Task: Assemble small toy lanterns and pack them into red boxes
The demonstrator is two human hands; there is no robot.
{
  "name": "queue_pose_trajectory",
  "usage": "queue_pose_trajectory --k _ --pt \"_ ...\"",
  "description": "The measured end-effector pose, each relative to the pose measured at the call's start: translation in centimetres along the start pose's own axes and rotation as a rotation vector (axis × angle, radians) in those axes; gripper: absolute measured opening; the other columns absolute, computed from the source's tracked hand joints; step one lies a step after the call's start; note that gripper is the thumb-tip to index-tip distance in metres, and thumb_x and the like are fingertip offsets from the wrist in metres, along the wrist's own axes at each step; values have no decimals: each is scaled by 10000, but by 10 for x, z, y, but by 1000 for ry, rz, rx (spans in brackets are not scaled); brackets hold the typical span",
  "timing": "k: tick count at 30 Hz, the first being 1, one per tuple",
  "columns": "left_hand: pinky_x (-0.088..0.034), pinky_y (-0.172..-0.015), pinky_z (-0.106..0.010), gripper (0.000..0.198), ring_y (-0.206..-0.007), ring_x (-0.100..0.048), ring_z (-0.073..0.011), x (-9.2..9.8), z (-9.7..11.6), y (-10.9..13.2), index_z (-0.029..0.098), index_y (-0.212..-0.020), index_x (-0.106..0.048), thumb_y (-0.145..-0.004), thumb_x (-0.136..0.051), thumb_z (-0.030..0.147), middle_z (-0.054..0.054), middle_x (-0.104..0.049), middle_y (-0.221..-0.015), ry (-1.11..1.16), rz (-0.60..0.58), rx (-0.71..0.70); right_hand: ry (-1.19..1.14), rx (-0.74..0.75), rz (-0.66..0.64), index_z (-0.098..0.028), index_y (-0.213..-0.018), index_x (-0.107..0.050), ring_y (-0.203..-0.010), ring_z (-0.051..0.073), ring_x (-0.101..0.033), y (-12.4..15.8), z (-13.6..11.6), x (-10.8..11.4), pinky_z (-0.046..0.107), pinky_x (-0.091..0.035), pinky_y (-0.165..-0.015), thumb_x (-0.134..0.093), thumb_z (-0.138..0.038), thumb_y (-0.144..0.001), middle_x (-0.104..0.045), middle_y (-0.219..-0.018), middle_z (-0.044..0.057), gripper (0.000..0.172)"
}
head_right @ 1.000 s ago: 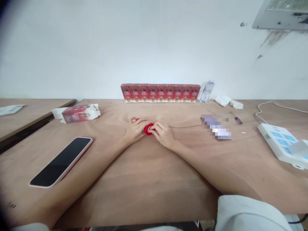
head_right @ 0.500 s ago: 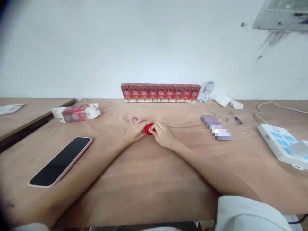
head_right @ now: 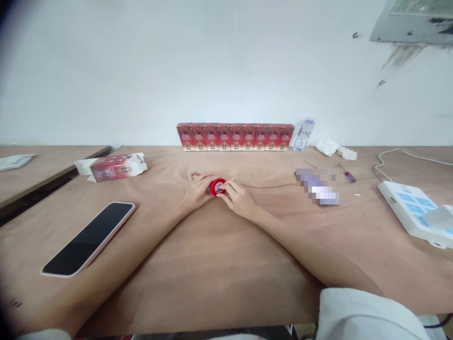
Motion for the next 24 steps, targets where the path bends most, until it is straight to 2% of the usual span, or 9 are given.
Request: queue_pose_trajectory --k 6,12,17,24 --pt "-284 -867 -387 419 -920 -627 -222 2 3 0 178 -1114 -579 -878 -468 506 -106 -699 -1019 -4 34 -15 27 16 25 -185 -940 -614 -838 197 -620 1 -1 2 343 -533 -759 -511 -266 -896 -636 -868 90 138" --pt "-280 -866 -386 397 -930 -632 -217 2 7 0 178 -1110 -575 -878 -487 487 -95 -705 -1016 -9 32 -34 -72 -14 55 -188 -877 -636 -806 178 -633 0 2 5 330 -528 -751 -552 -281 -876 -649 -819 65 126" --pt "-274 -857 -377 371 -917 -636 -203 5 11 0 174 -1096 -564 -887 -483 470 -80 -711 -997 -1 68 -57 -243 -121 86 -195 -790 -658 -760 153 -631 -3 10 9 303 -512 -723 -639 -316 -812 -660 -778 31 125" --pt "-278 -864 -385 348 -939 -624 -214 0 10 0 188 -1107 -571 -897 -469 445 -90 -704 -1030 3 -18 -21 -382 -272 48 -188 -694 -649 -702 143 -607 -4 22 6 284 -477 -696 -654 -330 -793 -638 -697 9 173"
Point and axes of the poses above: each hand's wrist, its own y-axis away from the middle knuckle, its own x-axis out of the back of the hand, z = x × y, the point moved 7 cm from there along -y, towards the middle knuckle
